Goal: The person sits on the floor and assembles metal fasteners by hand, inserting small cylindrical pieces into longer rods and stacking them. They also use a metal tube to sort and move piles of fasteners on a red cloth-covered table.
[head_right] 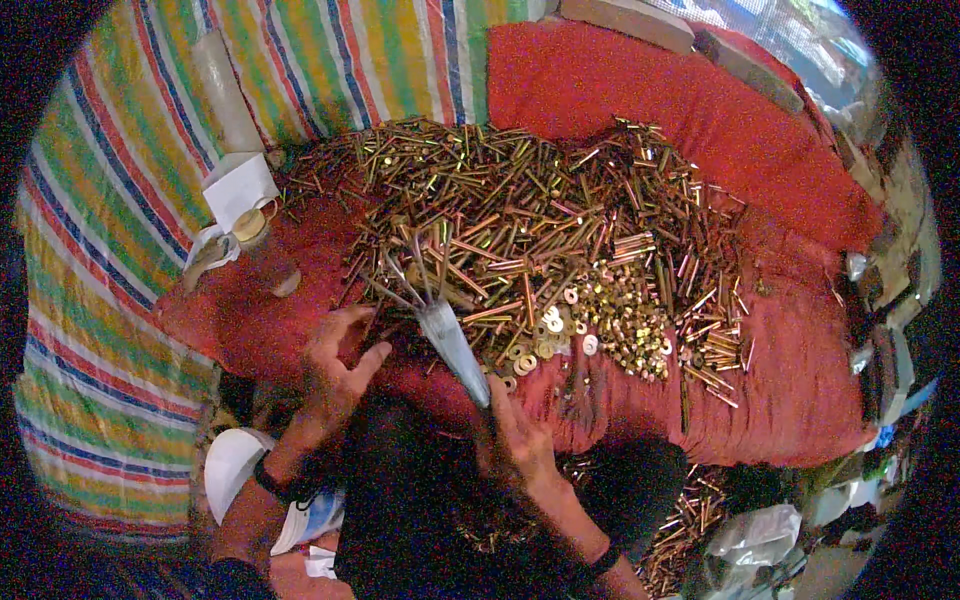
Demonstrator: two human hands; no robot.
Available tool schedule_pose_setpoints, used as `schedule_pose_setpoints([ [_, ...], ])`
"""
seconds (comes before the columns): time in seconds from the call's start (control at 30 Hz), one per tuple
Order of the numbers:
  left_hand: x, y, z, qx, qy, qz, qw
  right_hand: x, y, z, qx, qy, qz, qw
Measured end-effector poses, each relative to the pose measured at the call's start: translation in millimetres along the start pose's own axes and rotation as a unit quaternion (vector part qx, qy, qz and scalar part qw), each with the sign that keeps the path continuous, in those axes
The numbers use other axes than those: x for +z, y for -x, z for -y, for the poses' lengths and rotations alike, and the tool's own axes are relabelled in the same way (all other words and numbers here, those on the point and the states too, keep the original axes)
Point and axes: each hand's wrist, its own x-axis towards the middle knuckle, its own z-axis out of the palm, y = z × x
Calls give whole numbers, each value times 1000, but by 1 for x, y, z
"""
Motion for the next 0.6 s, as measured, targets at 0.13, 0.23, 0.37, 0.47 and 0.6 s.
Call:
schedule_pose_setpoints([
  [0.13, 8, -8, 3, 78, -57, -10, 995, 0, -17, 11, 109, -86, 42, 989],
  [0.23, 10, -18, -1, 186, -126, 10, 974, -7, -35, 27, 218, -183, 55, 957],
  [0.37, 14, -40, -9, 248, -156, 65, 954, -36, -68, 45, 225, -204, 15, 953],
  [0.47, 23, -58, -10, 282, -150, 73, 945, -68, -97, 52, 282, -256, 4, 925],
  [0.6, 38, -73, 5, 293, -143, 48, 944, -81, -151, 40, 252, -130, -46, 958],
])
